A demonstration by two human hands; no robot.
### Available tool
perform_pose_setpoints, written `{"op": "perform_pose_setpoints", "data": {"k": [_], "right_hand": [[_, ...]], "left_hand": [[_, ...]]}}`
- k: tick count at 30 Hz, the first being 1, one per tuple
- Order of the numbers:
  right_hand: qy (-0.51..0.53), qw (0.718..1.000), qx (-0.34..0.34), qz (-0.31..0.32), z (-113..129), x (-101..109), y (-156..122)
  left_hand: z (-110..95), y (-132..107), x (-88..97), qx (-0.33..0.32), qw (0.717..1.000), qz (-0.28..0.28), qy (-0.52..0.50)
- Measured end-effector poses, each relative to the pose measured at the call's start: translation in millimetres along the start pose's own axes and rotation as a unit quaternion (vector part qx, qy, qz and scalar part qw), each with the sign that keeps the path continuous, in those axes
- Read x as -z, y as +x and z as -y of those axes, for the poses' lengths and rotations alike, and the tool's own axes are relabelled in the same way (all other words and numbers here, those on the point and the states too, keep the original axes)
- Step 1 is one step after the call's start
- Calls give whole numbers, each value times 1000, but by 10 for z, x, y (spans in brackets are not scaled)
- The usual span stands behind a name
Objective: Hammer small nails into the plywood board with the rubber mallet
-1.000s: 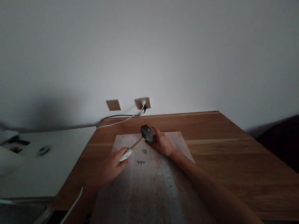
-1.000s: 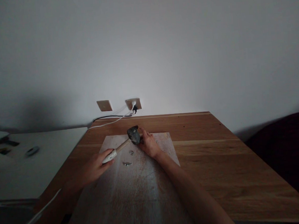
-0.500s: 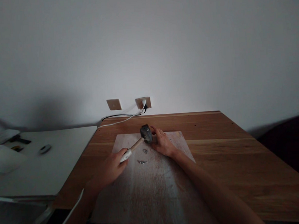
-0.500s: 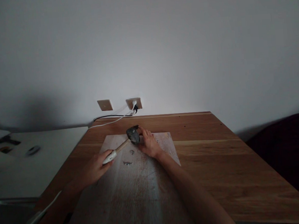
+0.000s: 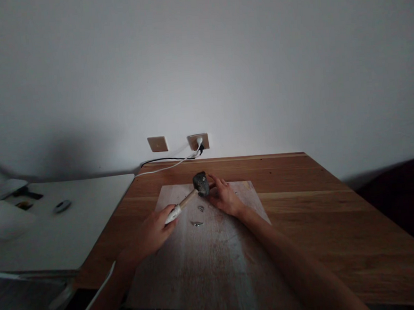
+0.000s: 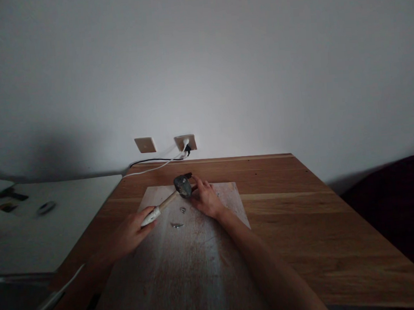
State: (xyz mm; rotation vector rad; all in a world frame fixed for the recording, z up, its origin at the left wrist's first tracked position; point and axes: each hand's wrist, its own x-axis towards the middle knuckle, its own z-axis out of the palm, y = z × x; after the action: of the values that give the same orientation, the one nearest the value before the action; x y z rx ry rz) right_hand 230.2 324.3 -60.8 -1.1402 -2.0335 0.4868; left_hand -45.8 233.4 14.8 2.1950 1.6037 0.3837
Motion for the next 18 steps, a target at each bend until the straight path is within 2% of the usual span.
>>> {"op": "perform_pose_setpoints", "data": {"k": [5, 18], "right_hand": [[-36, 999, 3, -9, -6, -25, -2], [-43, 999, -11, 0, 41, 0, 22]], "left_hand": [[31, -27, 14, -2, 1000, 12, -21], [60, -42, 30, -4, 1000, 9, -30]]}}
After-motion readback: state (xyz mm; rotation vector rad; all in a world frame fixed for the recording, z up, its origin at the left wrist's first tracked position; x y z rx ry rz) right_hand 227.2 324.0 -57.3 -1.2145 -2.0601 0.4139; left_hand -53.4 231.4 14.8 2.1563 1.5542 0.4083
